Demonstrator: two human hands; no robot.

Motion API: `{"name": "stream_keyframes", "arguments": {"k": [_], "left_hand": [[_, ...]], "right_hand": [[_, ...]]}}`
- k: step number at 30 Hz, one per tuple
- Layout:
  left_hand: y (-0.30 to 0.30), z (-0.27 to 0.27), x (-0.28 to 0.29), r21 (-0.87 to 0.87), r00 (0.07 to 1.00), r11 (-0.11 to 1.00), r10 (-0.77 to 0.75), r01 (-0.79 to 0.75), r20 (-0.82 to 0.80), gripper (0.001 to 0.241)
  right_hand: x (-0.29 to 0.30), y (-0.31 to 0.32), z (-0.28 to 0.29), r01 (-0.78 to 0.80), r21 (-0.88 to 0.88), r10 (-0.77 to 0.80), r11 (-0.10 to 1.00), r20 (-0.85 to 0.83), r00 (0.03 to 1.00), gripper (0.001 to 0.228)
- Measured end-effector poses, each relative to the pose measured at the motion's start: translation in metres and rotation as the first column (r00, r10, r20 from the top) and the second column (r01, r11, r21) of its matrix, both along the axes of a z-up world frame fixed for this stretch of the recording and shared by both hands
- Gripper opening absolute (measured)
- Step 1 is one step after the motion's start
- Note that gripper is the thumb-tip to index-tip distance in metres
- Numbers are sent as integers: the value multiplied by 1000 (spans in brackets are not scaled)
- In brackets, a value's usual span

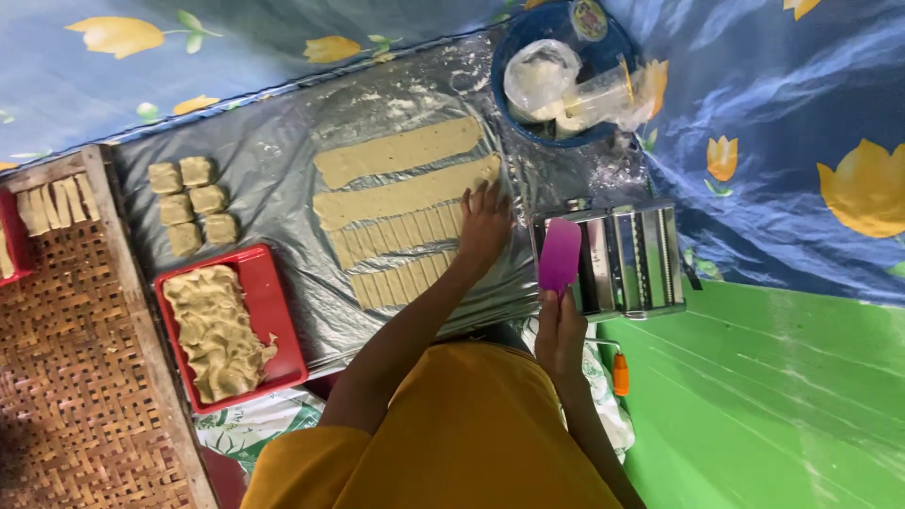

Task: Cutting sheets of prepared dough into small rectangles and placing them into a tray.

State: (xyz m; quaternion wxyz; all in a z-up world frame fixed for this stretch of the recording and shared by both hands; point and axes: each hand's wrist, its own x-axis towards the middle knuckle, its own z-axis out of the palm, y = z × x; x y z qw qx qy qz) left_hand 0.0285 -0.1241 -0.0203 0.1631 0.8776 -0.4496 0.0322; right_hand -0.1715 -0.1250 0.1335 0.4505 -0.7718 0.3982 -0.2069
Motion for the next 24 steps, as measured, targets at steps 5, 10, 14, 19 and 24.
{"name": "stream_keyframes", "arguments": {"k": [5,10,14,19,24], "left_hand": [[0,9,-4,-91,1000,996,5,-5,5,43],[1,-16,-5,-200,998,980,22,-11,52,23],[4,-6,-9,-195,998,981,32,-20,61,14],[3,22,-14,-178,986,984,5,26,169,16],[-8,-31,-11,-276,994,961,60,-34,87,14]], "right_hand": [[-17,-21,-22,16,55,-17,998,13,1000,32],[-16,-38,-33,-54,13,52,998,105,993,32],[-14,-47,-25,-91,13,89,996,139,986,32],[-18,-56,-23,-57,90,42,994,155,987,34],[-23,-58,-24,-10,168,-21,986,182,983,35]]}}
